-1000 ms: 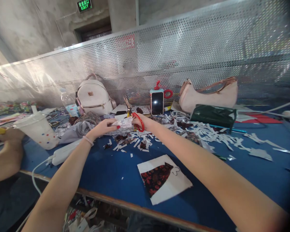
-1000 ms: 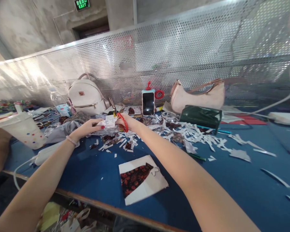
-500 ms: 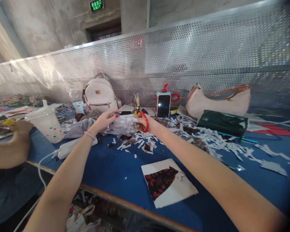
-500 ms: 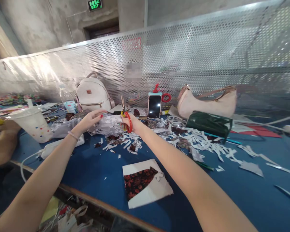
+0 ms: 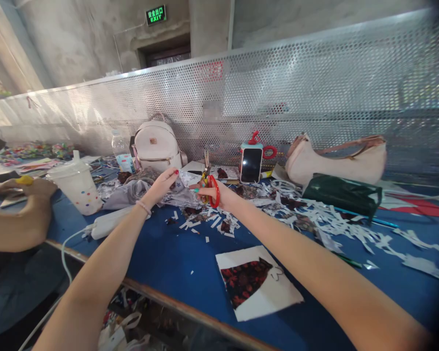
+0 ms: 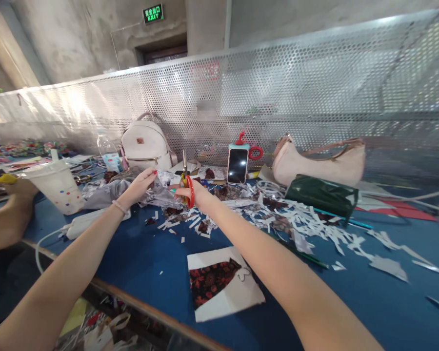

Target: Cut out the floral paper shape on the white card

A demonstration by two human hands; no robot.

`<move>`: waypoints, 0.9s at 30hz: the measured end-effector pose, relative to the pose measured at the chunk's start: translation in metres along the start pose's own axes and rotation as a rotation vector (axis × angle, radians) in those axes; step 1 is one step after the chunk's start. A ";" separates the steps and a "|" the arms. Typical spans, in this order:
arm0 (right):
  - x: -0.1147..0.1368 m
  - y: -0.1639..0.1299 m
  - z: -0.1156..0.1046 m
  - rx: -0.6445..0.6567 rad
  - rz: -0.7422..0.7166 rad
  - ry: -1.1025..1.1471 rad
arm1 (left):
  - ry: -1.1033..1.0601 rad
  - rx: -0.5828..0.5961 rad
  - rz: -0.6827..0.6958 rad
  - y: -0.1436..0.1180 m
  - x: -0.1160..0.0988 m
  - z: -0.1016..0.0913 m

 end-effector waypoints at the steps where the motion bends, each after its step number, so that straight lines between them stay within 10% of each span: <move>1: 0.000 -0.001 0.001 -0.008 -0.005 -0.011 | 0.001 -0.001 0.001 0.000 0.000 0.000; 16: -0.005 0.005 -0.013 -0.186 -0.006 -0.109 | 0.097 0.208 0.094 -0.011 -0.031 0.026; 27: 0.004 0.006 -0.007 -0.088 -0.072 -0.193 | 0.132 -0.115 0.080 -0.005 -0.026 -0.018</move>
Point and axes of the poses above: each hand's wrist, its own y-axis towards the middle knuckle, its own z-axis out of the palm, x = y × z, the point moved 10 cm from there along y, towards the middle knuckle, and after that the axes turned 3 degrees about -x, right-handed, at the moved point
